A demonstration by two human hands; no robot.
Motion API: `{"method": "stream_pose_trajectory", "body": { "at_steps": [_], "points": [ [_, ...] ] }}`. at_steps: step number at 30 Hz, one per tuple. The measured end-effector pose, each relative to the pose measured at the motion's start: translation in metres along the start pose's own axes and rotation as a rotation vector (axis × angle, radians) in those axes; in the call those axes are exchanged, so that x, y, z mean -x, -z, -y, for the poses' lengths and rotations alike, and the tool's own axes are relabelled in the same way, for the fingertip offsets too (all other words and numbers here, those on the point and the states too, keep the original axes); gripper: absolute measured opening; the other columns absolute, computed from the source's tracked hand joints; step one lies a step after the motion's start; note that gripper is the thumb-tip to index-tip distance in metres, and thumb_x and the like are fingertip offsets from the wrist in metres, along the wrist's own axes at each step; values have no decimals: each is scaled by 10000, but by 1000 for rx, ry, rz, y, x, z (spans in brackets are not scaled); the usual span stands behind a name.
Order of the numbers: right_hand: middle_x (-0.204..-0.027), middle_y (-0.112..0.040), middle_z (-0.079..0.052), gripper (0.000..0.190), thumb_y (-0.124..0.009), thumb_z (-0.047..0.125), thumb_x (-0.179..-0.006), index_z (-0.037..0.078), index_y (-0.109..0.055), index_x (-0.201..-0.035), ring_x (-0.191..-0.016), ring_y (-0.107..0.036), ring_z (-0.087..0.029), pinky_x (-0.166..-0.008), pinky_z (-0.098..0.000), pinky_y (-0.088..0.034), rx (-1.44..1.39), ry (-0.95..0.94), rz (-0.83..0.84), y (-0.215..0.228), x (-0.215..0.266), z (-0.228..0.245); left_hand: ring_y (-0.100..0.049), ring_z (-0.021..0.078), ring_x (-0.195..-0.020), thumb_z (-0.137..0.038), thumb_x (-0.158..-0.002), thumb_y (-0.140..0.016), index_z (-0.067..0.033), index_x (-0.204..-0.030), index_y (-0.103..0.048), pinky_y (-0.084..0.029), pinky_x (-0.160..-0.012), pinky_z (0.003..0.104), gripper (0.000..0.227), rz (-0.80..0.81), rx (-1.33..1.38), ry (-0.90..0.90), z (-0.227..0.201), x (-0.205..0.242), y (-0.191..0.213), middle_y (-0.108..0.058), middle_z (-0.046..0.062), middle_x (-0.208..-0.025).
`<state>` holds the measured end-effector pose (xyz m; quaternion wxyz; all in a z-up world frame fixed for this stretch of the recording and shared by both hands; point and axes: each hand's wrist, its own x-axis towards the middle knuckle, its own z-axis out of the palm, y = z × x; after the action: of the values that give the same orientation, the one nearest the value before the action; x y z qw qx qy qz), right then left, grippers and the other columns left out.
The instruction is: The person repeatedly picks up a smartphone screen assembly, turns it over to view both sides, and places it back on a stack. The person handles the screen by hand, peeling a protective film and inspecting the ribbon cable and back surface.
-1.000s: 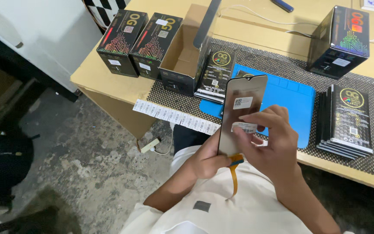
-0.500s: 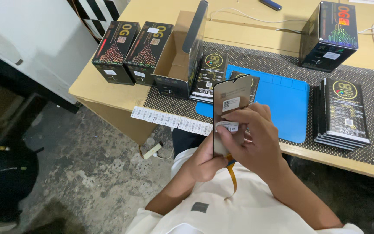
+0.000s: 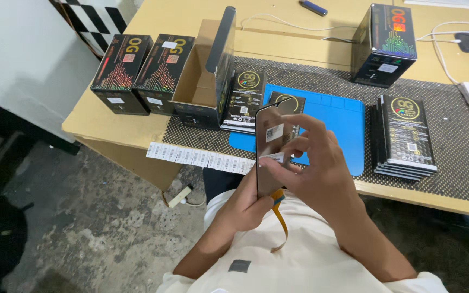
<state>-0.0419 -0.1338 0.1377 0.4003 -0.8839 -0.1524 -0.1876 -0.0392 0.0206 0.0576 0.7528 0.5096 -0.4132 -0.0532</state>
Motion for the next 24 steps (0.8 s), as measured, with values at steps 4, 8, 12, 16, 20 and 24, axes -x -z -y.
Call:
{"method": "stream_pose_trajectory", "body": {
  "at_steps": [4, 8, 12, 16, 20, 24],
  "points": [
    [-682, -647, 61, 793, -896, 219, -780, 142, -456, -1436, -701, -629, -109, -940, -331, -409, 68, 76, -64, 4, -4, -9, -360, 263, -1483, 32, -796, -357, 13, -1590, -185, -411, -1163, 408, 813, -35, -94, 157, 4, 4, -1, -318, 171, -1624],
    [-567, -572, -1, 1051, -954, 313, -734, 126, -316, -1548, -492, -518, -123, -610, -305, -440, 43, 24, -61, 11, -8, -20, -425, 258, -1418, 40, -803, -399, -21, -1603, -182, -485, -1038, 390, 832, -75, -49, 203, 17, 10, -3, -331, 156, -1640],
    [-973, -444, -59, 1245, -996, 382, -674, 122, -229, -1619, -865, -430, -205, -825, -341, -419, 53, -28, -201, 9, -6, -31, -576, 307, -1338, 52, -860, -537, -35, -1539, -287, -584, -939, 436, 729, -137, 216, 346, 28, 18, -8, -519, 175, -1511],
    [-1076, -441, -97, 1370, -1016, 426, -642, 67, -135, -1629, -951, -455, -211, -950, -338, -434, 46, 32, -247, 0, -2, -30, -552, 124, -998, -7, -813, -674, -72, -1524, -354, -529, -788, 310, 782, -168, 56, 476, 53, 27, 2, -612, 67, -1137],
    [-1014, -478, -66, 1334, -1012, 318, -676, 140, -96, -1630, -970, -516, -165, -728, -307, -453, -75, 60, -193, 13, 1, -38, -591, 286, -1117, -33, -816, -659, -2, -1522, -339, -505, -930, 425, 776, -130, 292, 304, 24, 16, -7, -617, 188, -1208],
    [-1234, -454, -104, 1253, -959, 379, -742, 192, -99, -1634, -1105, -542, -223, -902, -371, -436, -43, 70, -200, 22, 5, -49, -629, 457, -1209, -117, -845, -643, 27, -1513, -306, -485, -1082, 534, 762, -72, 436, 214, 11, 10, -11, -622, 336, -1251]
  ]
}}
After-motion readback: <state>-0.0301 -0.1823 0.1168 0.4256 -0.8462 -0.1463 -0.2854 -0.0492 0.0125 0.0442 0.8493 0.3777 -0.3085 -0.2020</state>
